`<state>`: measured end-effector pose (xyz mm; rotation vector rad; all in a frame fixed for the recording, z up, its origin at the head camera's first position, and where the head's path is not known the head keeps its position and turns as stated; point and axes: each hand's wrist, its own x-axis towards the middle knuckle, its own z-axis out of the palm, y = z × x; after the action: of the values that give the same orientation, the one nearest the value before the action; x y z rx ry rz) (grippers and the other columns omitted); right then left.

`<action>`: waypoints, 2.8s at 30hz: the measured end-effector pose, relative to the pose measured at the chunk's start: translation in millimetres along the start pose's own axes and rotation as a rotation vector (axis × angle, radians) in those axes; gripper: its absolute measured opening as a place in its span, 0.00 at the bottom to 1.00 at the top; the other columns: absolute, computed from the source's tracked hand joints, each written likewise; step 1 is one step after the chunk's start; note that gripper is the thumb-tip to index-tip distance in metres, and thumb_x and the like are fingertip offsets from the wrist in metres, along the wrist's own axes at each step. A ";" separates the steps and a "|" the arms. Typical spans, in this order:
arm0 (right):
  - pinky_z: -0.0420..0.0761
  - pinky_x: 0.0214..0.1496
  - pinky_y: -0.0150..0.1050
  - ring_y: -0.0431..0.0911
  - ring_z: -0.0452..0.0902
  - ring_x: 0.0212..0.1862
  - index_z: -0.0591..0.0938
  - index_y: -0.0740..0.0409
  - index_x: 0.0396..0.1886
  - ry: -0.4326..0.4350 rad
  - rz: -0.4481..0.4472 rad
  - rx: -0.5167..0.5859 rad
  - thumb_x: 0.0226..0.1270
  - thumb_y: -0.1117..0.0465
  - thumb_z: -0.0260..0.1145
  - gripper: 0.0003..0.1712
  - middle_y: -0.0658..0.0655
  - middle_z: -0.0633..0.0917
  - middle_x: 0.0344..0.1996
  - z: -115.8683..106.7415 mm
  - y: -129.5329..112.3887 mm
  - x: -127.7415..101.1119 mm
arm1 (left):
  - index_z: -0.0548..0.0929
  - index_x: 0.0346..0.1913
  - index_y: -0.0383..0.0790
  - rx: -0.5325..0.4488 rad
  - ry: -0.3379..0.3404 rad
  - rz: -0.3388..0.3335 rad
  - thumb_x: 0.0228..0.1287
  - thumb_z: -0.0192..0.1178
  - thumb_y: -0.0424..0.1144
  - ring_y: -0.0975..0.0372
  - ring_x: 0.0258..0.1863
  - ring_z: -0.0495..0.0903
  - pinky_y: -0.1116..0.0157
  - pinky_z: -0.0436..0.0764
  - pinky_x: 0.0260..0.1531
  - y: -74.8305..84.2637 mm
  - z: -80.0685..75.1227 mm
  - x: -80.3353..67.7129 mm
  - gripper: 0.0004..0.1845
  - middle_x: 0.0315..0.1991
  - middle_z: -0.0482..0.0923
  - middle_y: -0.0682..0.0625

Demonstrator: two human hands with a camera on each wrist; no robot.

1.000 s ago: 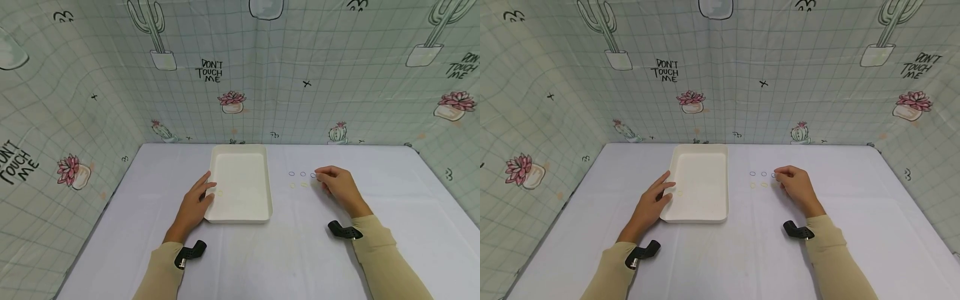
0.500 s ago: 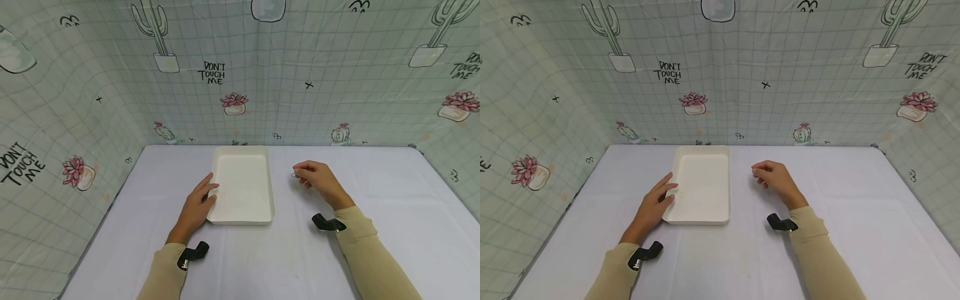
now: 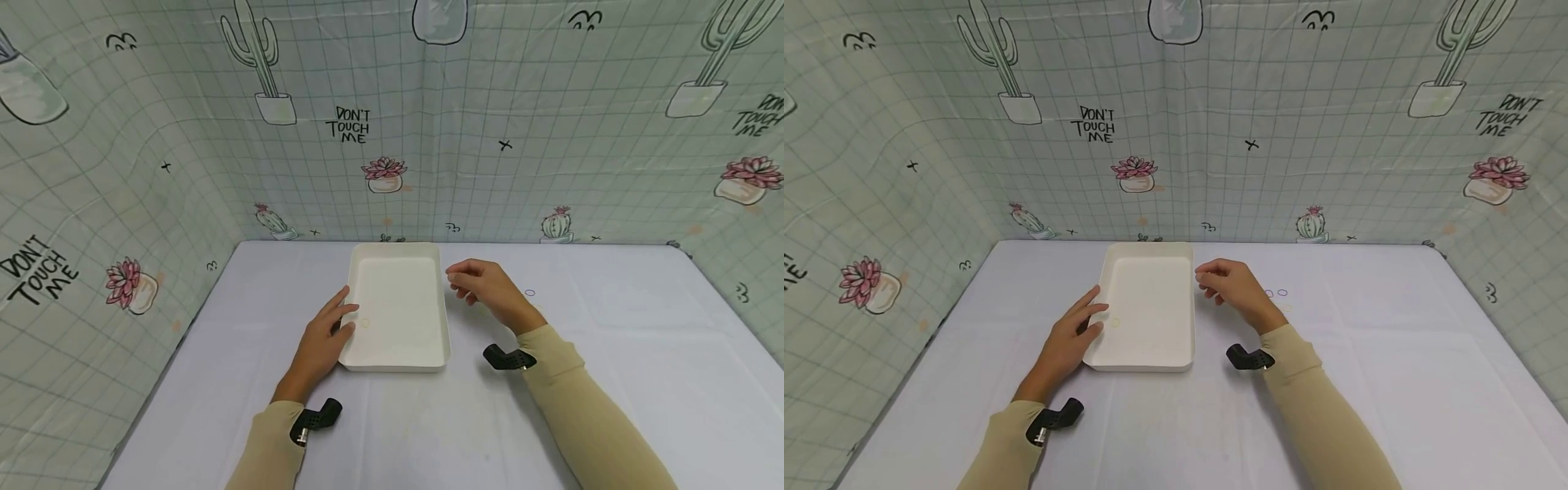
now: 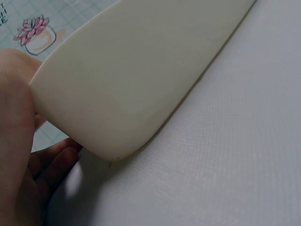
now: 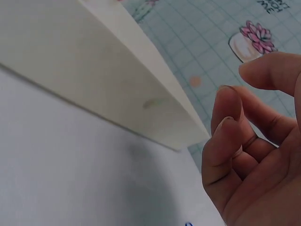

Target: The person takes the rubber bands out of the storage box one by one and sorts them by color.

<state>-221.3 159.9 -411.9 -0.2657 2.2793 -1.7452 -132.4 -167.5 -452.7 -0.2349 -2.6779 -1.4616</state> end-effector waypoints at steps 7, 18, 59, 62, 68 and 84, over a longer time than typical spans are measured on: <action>0.80 0.38 0.39 0.52 0.79 0.40 0.81 0.66 0.56 -0.050 0.002 0.009 0.70 0.55 0.66 0.22 0.59 0.82 0.39 18.2 -12.4 11.5 | 0.79 0.65 0.42 0.012 0.002 -0.004 0.74 0.57 0.36 0.62 0.76 0.54 0.54 0.58 0.73 -0.5 -0.1 -0.3 0.19 0.76 0.57 0.64; 0.81 0.41 0.41 0.52 0.80 0.41 0.81 0.65 0.56 -0.113 0.003 0.035 0.69 0.58 0.66 0.21 0.59 0.83 0.41 45.9 -26.5 30.9 | 0.79 0.65 0.42 0.005 -0.004 -0.007 0.74 0.56 0.36 0.62 0.76 0.54 0.54 0.59 0.72 -0.1 0.6 1.3 0.19 0.76 0.57 0.64; 0.70 0.22 0.33 0.41 0.68 0.17 0.89 0.49 0.39 -0.362 -0.029 -0.390 0.60 0.63 0.72 0.08 0.50 0.76 0.17 125.5 -18.8 58.6 | 0.81 0.64 0.44 0.028 0.002 -0.002 0.73 0.57 0.37 0.62 0.75 0.56 0.52 0.62 0.71 -2.9 0.4 1.1 0.19 0.75 0.58 0.65; 0.70 0.22 0.33 0.41 0.68 0.17 0.89 0.48 0.39 -0.352 -0.032 -0.417 0.60 0.62 0.72 0.08 0.50 0.76 0.16 126.9 -18.3 58.4 | 0.80 0.64 0.44 0.021 -0.003 0.001 0.73 0.57 0.37 0.62 0.75 0.56 0.53 0.63 0.70 -2.7 0.8 0.4 0.19 0.76 0.57 0.65; 0.70 0.26 0.34 0.41 0.70 0.20 0.89 0.47 0.38 -0.348 -0.076 -0.513 0.61 0.60 0.73 0.06 0.50 0.78 0.19 130.1 -20.4 57.8 | 0.80 0.64 0.43 0.020 -0.003 0.004 0.73 0.57 0.36 0.62 0.75 0.56 0.52 0.63 0.70 -1.3 0.1 0.7 0.19 0.76 0.58 0.64; 0.74 0.35 0.35 0.41 0.74 0.30 0.88 0.45 0.36 -0.360 -0.188 -0.589 0.62 0.59 0.72 0.04 0.48 0.82 0.24 129.4 -24.7 57.8 | 0.81 0.63 0.43 0.019 0.018 0.011 0.72 0.58 0.36 0.61 0.75 0.56 0.51 0.60 0.72 2.3 -3.8 2.1 0.19 0.75 0.59 0.65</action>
<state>-236.1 17.4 -425.2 -0.8511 2.4802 -0.9398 -134.1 -169.2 -448.4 -0.2337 -2.6704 -1.4271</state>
